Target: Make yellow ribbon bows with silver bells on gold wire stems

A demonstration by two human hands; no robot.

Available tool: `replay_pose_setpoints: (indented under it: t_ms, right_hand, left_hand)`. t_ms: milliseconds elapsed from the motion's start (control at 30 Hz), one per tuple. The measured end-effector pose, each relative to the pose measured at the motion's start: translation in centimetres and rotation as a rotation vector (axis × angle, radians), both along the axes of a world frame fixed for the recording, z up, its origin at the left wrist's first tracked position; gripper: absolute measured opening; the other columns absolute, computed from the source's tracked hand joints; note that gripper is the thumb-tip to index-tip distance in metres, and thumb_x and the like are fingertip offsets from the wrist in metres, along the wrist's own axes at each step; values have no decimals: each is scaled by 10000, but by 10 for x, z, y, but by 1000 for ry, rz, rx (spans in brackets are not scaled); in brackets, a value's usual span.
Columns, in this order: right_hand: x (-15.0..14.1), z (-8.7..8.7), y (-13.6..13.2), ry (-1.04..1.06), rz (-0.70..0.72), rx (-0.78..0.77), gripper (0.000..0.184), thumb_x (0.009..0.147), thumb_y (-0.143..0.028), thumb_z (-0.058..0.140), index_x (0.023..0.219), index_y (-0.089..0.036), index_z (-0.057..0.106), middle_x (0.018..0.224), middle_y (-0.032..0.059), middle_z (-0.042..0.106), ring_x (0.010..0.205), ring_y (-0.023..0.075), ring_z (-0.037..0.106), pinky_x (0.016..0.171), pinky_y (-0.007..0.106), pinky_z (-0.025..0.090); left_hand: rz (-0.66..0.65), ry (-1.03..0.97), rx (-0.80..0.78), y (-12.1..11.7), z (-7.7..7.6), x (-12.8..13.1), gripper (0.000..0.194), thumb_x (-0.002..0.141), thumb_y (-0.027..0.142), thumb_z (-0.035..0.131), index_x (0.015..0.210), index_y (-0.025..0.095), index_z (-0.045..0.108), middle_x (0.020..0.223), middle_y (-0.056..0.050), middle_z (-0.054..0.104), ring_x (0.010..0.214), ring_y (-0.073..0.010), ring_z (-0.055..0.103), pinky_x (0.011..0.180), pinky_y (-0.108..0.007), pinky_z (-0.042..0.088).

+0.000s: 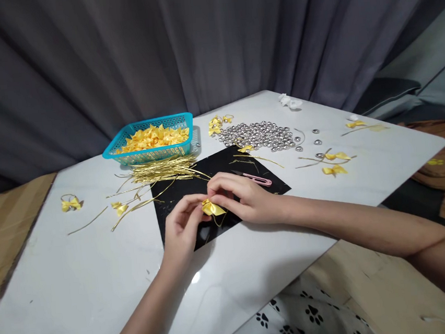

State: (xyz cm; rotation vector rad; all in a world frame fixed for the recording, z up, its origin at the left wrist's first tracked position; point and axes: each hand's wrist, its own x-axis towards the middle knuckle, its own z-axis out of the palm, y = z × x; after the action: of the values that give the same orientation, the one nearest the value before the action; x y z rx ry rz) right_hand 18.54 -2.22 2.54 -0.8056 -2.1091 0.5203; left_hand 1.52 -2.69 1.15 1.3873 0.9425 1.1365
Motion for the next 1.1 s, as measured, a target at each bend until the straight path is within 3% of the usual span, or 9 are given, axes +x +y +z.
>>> replay_pose_setpoints:
  t_ms: [100,367,567,667,733,867,1000,1100]
  right_hand:
    - [1,2,-1,10,0,-3,110,914,-166,406,838,-167,486,840,45,526,763,126,502,694,256,428]
    - [-1,8,-5,149,-43,-61,107,901,-173,433,806,-173,483,816,29,515,747,115,493,677,245,425]
    - [-7,9,-8,411,23,-406,80,867,-207,494,804,-164,514,780,2,514,686,87,496,607,208,425]
    - [-9,6,-5,523,141,-635,69,829,-224,563,822,-156,554,742,-15,545,661,75,522,638,214,451]
    - [-9,4,-3,543,175,-709,87,795,-233,610,814,-151,587,744,-11,575,674,79,545,657,225,465]
    - [-7,1,-1,539,145,-622,83,771,-228,638,783,-150,613,773,1,590,697,86,556,666,235,472]
    - [-8,4,-4,466,148,-490,47,823,-184,565,794,-151,584,801,-3,548,686,72,518,670,224,454]
    - [-11,7,-9,500,107,-494,51,839,-166,530,797,-157,557,771,-11,526,685,73,492,679,221,440]
  left_hand:
    - [34,58,100,3,0,0,162,684,296,679,759,165,618,714,-21,641,657,-137,602,612,-235,508]
    - [70,179,315,1,0,-3,63,771,235,618,786,174,609,743,-16,667,683,-120,642,617,-190,512]
    - [165,359,609,-3,-1,-6,49,790,180,570,808,183,616,754,-27,694,644,-126,648,627,-213,537]
    - [242,393,671,-4,-4,-8,52,778,164,575,811,183,610,743,-25,697,631,-127,652,619,-213,540]
    - [274,394,675,-4,-8,-9,48,771,163,585,810,180,607,740,-24,696,642,-132,659,627,-214,543]
    - [287,405,678,-5,-12,-9,59,779,179,583,829,179,615,767,-32,700,670,-142,667,655,-233,547]
    - [259,471,802,-5,-10,-8,90,780,133,564,835,191,605,727,-11,684,624,-122,640,621,-208,518]
    - [237,510,850,-5,-8,-7,109,784,115,554,844,194,598,719,-11,670,603,-118,614,612,-211,499]
